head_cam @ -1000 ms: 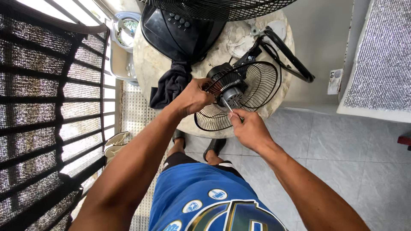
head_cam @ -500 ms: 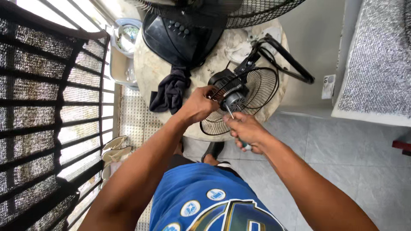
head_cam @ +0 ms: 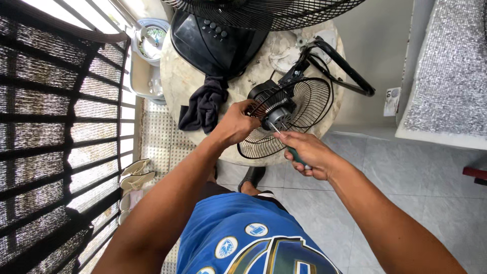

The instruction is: The person uses a screwdriver to loosen and remove screws from the central hub of an electric fan's front grille. They repeatedly rotate the screwdriver and adjust their grip while working on the same fan component throughout the clip.

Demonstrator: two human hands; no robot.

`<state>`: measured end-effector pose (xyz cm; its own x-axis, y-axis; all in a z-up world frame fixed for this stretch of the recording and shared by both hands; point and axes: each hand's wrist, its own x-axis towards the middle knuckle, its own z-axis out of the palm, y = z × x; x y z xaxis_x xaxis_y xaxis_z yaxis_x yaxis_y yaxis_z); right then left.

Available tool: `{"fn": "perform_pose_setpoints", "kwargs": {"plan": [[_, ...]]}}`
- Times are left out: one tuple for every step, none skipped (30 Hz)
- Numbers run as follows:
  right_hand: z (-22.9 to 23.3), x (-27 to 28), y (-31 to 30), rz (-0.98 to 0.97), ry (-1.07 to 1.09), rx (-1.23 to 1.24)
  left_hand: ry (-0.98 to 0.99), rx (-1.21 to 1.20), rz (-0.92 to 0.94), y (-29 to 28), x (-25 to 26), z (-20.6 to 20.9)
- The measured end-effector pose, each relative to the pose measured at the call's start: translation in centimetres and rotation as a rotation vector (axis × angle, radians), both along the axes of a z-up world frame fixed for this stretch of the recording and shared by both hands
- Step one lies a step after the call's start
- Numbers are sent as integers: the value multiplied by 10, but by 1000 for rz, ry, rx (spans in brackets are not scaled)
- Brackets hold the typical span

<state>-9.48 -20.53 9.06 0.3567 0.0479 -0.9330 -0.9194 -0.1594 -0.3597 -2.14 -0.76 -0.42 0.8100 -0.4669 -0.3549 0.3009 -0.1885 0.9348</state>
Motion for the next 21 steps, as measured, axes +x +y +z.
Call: {"fn": "perform_pose_setpoints", "kwargs": {"plan": [[1, -2, 1, -7, -3, -31, -18, -2, -9, -1, 0, 1], [0, -3, 4, -15, -7, -60, -37, -3, -18, 0, 0, 3], [-2, -4, 6, -22, -11, -89, -56, -3, -26, 0, 0, 4], [-4, -5, 7, -12, -41, -124, -49, 8, -34, 0, 0, 6], [-7, -7, 9, -1, -71, -158, -42, 20, -42, 0, 0, 8], [-11, -9, 11, 8, -101, -192, -35, 31, -51, 0, 0, 9], [-15, -9, 10, 28, -111, -213, -44, 49, -60, 1, 1, 9], [-19, -8, 8, 49, -121, -234, -53, 66, -70, 2, 2, 10], [-23, -8, 7, 69, -131, -255, -62, 84, -79, 2, 3, 11], [-26, -10, 6, 89, -184, -259, -87, 90, -87, 1, 1, 12], [-28, -13, 4, 110, -237, -263, -112, 97, -95, 1, -1, 13], [-30, -11, 2, 132, -302, -269, -147, 102, -99, -1, 2, 14], [-30, -9, -1, 226, -354, -334, -161, 104, -94, -3, 5, 15], [-31, -11, -2, 321, -398, -393, -167, 110, -89, -2, 3, 16], [-31, -12, -3, 416, -442, -451, -172, 116, -85, -1, 1, 17], [-31, -12, -3, 445, -420, -477, -151, 96, -82, 0, 1, 18], [-30, -11, -3, 474, -398, -502, -131, 77, -79, 1, 1, 19], [-29, -11, -2, 502, -375, -529, -110, 56, -77, 1, 0, 20], [-28, -11, -1, 515, -423, -552, -117, 66, -71, 0, 0, 20], [-26, -12, 1, 527, -472, -573, -123, 79, -67, 0, -2, 21], [-24, -13, 3, 538, -520, -593, -129, 92, -63, -1, -3, 22]]}}
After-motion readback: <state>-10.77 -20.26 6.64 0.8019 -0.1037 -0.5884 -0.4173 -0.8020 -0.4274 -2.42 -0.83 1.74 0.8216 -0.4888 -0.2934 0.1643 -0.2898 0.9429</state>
